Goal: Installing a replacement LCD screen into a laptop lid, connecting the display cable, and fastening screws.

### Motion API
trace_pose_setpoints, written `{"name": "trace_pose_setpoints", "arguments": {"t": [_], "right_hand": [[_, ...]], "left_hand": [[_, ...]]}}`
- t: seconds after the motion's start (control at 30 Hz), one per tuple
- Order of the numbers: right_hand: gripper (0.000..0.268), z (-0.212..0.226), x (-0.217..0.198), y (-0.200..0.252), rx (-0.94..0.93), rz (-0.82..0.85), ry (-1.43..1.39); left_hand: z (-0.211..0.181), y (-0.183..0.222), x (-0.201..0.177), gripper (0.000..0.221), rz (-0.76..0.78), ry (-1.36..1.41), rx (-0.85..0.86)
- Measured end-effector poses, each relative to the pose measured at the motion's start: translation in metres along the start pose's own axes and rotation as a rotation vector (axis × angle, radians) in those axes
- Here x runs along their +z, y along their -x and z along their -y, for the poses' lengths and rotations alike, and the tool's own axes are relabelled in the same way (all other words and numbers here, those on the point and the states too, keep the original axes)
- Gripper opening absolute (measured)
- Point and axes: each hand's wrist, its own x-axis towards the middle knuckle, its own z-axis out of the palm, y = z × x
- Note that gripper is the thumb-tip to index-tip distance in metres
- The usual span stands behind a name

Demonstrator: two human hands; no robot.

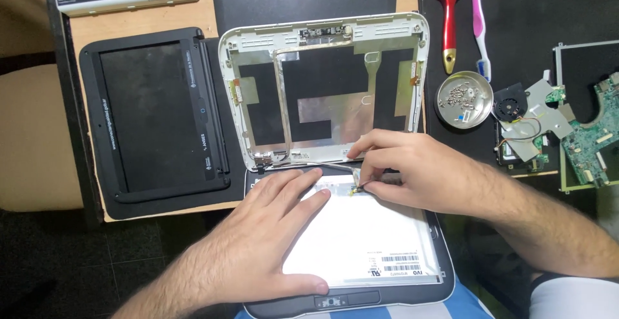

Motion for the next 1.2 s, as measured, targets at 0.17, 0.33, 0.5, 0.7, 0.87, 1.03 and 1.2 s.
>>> {"name": "trace_pose_setpoints", "arguments": {"t": [0.17,0.33,0.5,0.7,0.87,1.03,1.2], "right_hand": [[0.007,0.005,-0.007,-0.017,0.107,0.101,-0.052],[0.019,0.01,-0.017,-0.033,0.308,0.262,-0.073],[0.014,0.014,-0.022,-0.043,0.263,0.353,0.017],[0.006,0.019,-0.025,-0.051,0.281,0.385,0.011],[0.016,0.021,-0.028,-0.058,0.306,0.422,0.003],[0.015,0.03,-0.035,-0.069,0.338,0.491,0.059],[0.021,0.034,-0.041,-0.076,0.356,0.578,0.098]], "left_hand": [[0.005,0.004,0.004,0.127,-0.023,0.001,0.038],[0.003,0.001,-0.003,0.128,0.059,0.034,-0.007],[0.003,-0.002,-0.004,0.117,-0.061,0.019,0.145],[-0.001,-0.007,-0.005,0.088,-0.076,-0.068,0.227],[-0.004,-0.018,0.003,0.1,-0.099,-0.17,0.212],[-0.009,-0.028,0.006,0.111,0.022,-0.213,0.143],[-0.009,-0.027,0.012,0.116,-0.135,-0.305,0.197]]}}
